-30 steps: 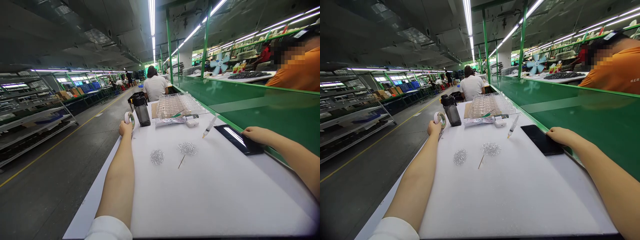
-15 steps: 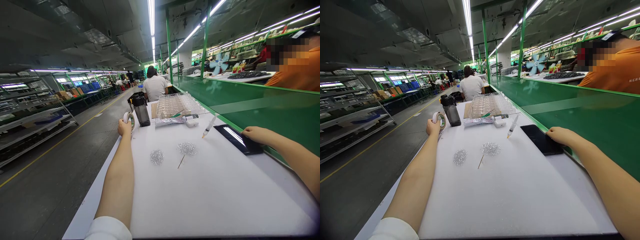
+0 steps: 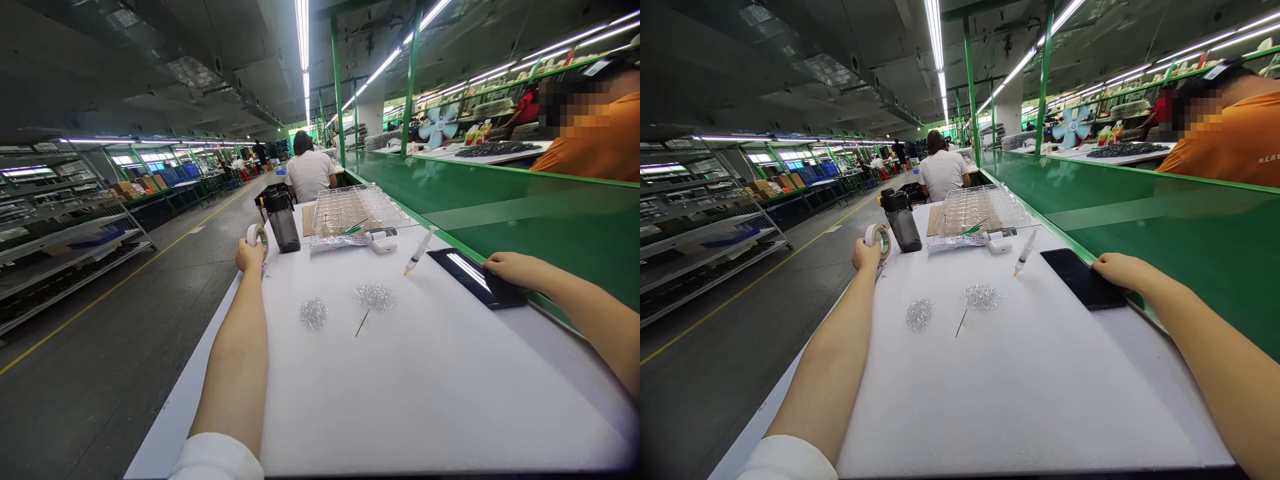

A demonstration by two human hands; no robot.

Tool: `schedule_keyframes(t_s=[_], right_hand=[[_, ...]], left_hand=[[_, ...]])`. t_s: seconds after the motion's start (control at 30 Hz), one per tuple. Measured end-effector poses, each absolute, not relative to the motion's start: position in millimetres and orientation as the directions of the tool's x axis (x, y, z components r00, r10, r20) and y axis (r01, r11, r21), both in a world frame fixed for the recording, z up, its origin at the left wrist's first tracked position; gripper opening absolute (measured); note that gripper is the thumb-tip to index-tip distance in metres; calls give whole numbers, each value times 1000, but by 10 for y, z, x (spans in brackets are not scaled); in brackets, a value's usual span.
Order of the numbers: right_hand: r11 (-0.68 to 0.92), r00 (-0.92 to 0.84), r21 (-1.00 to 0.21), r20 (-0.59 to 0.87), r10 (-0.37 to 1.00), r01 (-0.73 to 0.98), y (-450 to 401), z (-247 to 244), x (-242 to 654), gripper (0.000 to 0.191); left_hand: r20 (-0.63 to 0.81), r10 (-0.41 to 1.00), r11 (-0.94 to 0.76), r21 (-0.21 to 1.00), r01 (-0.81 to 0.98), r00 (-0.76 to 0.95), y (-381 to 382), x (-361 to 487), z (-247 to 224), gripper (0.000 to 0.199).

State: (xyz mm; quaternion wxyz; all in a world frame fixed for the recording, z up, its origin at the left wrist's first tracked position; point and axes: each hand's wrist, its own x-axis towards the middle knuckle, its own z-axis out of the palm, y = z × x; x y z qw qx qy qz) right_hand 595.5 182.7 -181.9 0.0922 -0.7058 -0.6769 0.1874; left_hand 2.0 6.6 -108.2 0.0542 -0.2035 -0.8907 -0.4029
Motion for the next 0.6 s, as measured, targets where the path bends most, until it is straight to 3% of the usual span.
schedule_keyframes(t_s=[0.13, 0.47, 0.6], right_hand=[[-75, 15, -416, -146, 989, 906, 1823, -1821, 5963, 28], [-81, 31, -421, -124, 992, 903, 1829, -1818, 5943, 22], [-93, 37, -426, -138, 990, 900, 1806, -1803, 5926, 26]], left_hand=[[240, 325, 599, 696, 395, -915, 63, 3, -1105, 34], [264, 315, 588, 700, 406, -912, 77, -7, -1099, 30], [204, 320, 620, 694, 368, -925, 81, -22, -1123, 34]])
